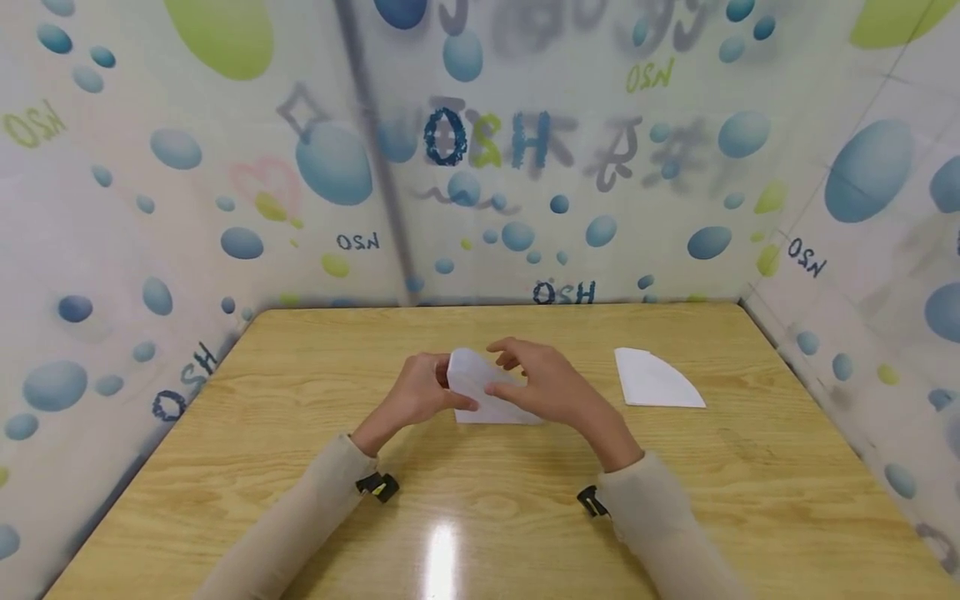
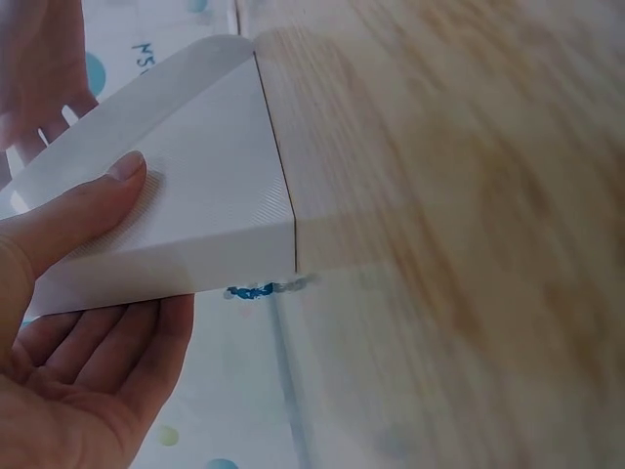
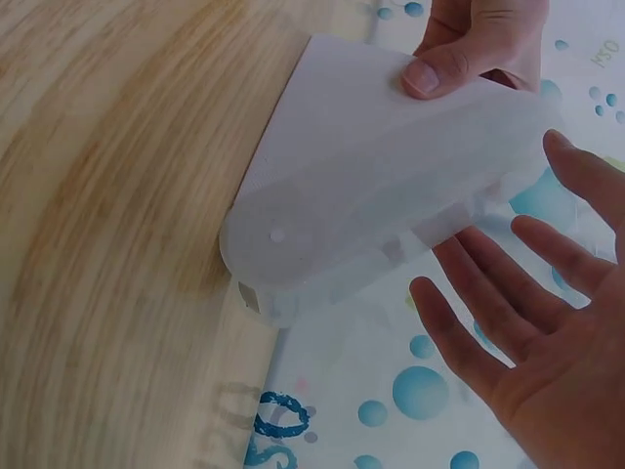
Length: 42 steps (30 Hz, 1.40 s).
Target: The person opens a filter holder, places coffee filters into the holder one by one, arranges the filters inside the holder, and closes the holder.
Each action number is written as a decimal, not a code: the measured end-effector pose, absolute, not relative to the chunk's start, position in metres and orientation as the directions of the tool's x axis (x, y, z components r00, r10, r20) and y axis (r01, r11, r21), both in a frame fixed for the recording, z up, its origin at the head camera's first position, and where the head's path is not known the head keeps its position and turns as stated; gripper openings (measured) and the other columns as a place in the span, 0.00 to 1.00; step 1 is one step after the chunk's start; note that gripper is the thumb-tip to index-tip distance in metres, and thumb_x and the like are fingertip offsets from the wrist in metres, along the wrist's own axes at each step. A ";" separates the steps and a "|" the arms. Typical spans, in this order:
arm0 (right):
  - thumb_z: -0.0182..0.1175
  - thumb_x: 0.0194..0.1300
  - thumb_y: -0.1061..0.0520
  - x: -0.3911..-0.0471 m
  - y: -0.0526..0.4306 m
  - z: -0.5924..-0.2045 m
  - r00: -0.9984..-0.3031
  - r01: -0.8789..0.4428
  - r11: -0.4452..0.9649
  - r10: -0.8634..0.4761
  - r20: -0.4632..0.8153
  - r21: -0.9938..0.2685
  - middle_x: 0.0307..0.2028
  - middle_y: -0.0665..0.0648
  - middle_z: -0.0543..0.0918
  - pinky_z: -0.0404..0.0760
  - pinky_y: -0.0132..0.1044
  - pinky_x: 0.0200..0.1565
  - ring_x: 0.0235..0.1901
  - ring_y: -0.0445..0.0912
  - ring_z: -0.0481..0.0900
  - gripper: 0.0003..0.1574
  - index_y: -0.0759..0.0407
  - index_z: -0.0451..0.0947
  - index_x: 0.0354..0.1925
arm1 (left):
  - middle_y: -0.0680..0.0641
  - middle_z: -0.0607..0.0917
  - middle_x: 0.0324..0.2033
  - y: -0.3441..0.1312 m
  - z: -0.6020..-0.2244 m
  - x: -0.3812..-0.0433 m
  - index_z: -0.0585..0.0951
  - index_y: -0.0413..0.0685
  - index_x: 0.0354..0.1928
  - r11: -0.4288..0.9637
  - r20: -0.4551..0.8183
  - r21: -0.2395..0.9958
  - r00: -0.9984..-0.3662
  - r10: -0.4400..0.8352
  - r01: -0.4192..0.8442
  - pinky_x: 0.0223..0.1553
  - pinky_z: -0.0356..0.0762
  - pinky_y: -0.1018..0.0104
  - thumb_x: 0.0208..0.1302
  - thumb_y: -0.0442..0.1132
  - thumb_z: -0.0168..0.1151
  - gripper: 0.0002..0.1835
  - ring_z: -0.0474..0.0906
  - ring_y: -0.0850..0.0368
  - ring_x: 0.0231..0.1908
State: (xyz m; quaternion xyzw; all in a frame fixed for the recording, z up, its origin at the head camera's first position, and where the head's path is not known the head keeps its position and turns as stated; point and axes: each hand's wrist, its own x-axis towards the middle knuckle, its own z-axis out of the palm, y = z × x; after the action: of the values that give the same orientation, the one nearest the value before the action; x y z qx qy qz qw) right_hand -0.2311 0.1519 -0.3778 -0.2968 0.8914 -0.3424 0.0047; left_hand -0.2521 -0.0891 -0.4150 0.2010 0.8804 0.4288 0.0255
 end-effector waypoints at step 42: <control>0.66 0.72 0.54 -0.230 0.134 -0.392 -0.789 -0.593 0.575 -0.555 0.265 -0.564 0.62 0.59 0.83 0.84 0.52 0.56 0.56 0.53 0.83 0.31 0.59 0.73 0.68 | 0.47 0.92 0.41 -0.093 -0.413 -0.252 0.86 0.46 0.55 0.555 0.133 0.741 -0.893 0.429 0.377 0.36 0.86 0.68 0.52 0.40 0.83 0.26 0.89 0.60 0.35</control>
State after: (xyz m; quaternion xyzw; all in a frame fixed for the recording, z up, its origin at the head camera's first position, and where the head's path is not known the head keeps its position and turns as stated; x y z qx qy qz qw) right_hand -0.2298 0.1345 -0.3915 -0.3238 0.8868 -0.3285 -0.0293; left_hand -0.2522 -0.0928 -0.4131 0.2288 0.8812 0.4125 0.0314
